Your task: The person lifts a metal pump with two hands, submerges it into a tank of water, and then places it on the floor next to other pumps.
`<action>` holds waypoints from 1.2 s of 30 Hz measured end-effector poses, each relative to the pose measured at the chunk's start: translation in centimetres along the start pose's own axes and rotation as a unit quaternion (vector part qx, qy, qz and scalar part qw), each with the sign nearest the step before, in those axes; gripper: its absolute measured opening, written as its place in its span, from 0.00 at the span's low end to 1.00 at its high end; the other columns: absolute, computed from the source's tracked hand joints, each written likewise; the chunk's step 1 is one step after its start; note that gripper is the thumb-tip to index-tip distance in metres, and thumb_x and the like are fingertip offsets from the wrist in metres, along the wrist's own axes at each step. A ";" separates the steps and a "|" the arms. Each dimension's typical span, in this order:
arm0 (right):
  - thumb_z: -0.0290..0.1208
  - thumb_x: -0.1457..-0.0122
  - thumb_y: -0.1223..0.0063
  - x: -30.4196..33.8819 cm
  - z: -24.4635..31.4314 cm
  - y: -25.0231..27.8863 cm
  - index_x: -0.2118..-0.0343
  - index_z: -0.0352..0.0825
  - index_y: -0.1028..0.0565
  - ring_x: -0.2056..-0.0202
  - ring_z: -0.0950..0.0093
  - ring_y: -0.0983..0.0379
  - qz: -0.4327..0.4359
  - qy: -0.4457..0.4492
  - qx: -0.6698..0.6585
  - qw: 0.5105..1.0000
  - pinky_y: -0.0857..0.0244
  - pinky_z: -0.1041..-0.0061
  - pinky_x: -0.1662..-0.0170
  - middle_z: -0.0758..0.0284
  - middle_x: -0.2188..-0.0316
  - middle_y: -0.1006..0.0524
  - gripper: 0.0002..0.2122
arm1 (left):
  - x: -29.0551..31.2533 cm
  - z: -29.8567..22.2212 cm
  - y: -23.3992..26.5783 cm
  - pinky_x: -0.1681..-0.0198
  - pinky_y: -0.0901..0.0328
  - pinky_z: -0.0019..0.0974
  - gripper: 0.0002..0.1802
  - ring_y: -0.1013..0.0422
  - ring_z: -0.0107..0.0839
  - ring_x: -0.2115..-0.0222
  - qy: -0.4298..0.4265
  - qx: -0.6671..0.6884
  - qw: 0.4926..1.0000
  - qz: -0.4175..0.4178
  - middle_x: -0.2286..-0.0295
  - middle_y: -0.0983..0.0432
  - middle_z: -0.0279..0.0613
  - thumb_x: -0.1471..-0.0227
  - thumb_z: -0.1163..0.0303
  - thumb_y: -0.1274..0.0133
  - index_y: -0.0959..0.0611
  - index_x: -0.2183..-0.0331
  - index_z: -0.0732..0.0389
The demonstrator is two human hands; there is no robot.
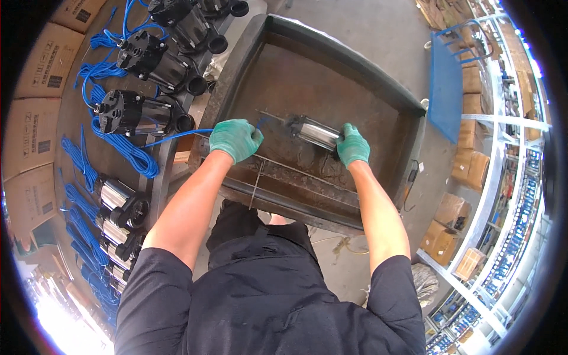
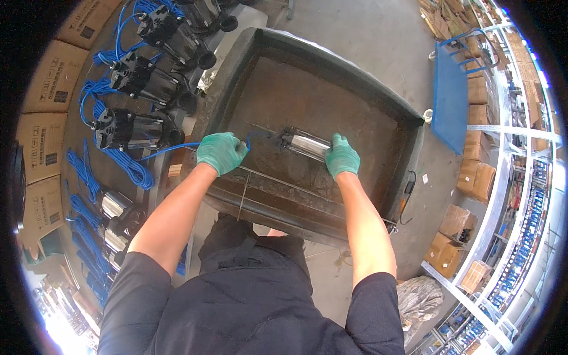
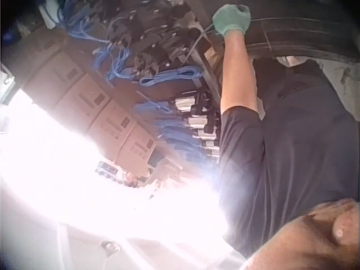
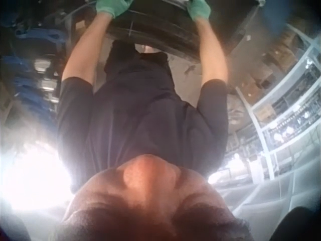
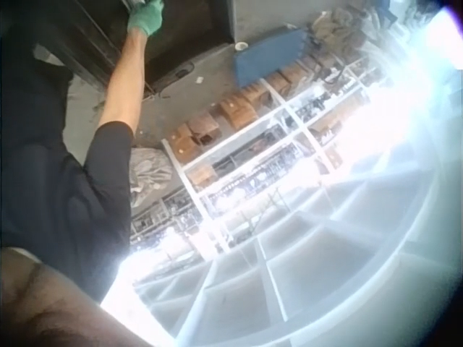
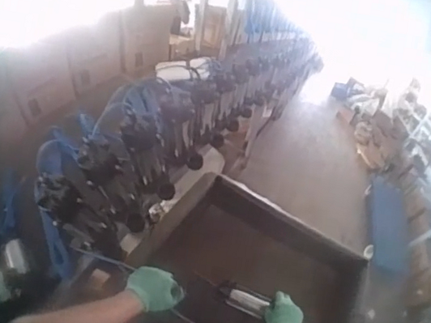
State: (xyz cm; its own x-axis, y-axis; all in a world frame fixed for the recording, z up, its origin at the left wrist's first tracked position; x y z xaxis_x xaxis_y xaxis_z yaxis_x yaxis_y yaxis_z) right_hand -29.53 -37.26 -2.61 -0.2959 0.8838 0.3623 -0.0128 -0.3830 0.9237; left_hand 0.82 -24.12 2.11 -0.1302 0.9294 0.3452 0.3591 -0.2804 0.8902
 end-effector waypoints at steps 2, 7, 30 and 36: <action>0.36 0.40 0.46 0.4 -0.1 -0.8 0.47 0.40 0.28 0.55 0.50 0.23 -0.022 0.005 -0.010 1.000 0.28 0.53 0.53 0.57 0.49 0.24 0.18 | -0.3 0.1 -0.4 0.59 0.29 0.52 0.23 0.23 0.53 0.64 0.024 -0.010 0.999 0.023 0.68 0.18 0.51 0.42 0.51 0.51 0.12 0.75 0.59; 0.36 0.37 0.49 5.8 -0.7 1.7 0.50 0.39 0.26 0.56 0.51 0.23 -0.089 0.032 -0.111 0.989 0.28 0.55 0.53 0.56 0.52 0.23 0.15 | -0.1 0.0 -0.2 0.58 0.29 0.52 0.23 0.23 0.54 0.64 0.046 -0.019 0.998 0.045 0.67 0.18 0.52 0.42 0.52 0.51 0.12 0.74 0.58; 0.41 0.35 0.50 13.2 -17.4 1.3 0.64 0.38 0.22 0.64 0.48 0.23 -0.159 -0.155 -0.143 0.965 0.30 0.52 0.60 0.53 0.67 0.19 0.12 | -0.6 -0.5 -0.5 0.54 0.29 0.51 0.24 0.23 0.55 0.61 0.092 -0.059 0.992 0.061 0.65 0.18 0.53 0.39 0.49 0.52 0.11 0.68 0.57; 0.42 0.34 0.52 13.2 -16.9 1.7 0.64 0.38 0.23 0.62 0.47 0.24 -0.141 -0.162 -0.147 0.966 0.31 0.50 0.59 0.52 0.66 0.19 0.13 | -0.6 -0.4 -0.5 0.54 0.29 0.52 0.25 0.23 0.55 0.61 0.102 -0.055 0.991 0.062 0.65 0.18 0.53 0.38 0.49 0.53 0.11 0.68 0.58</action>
State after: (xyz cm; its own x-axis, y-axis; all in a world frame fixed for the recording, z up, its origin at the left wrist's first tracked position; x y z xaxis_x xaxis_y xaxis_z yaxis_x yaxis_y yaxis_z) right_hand -49.63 -30.79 1.63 0.0720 0.9835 0.1659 -0.3337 -0.1330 0.9333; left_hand 0.39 -24.65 1.57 -0.2788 0.8215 0.4974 0.2828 -0.4247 0.8600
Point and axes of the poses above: each hand's wrist, its own x-axis away from the middle knuckle, its own y-axis out of the back of the hand, z = x × y, the point moved 7 cm from there along -x, towards the middle knuckle
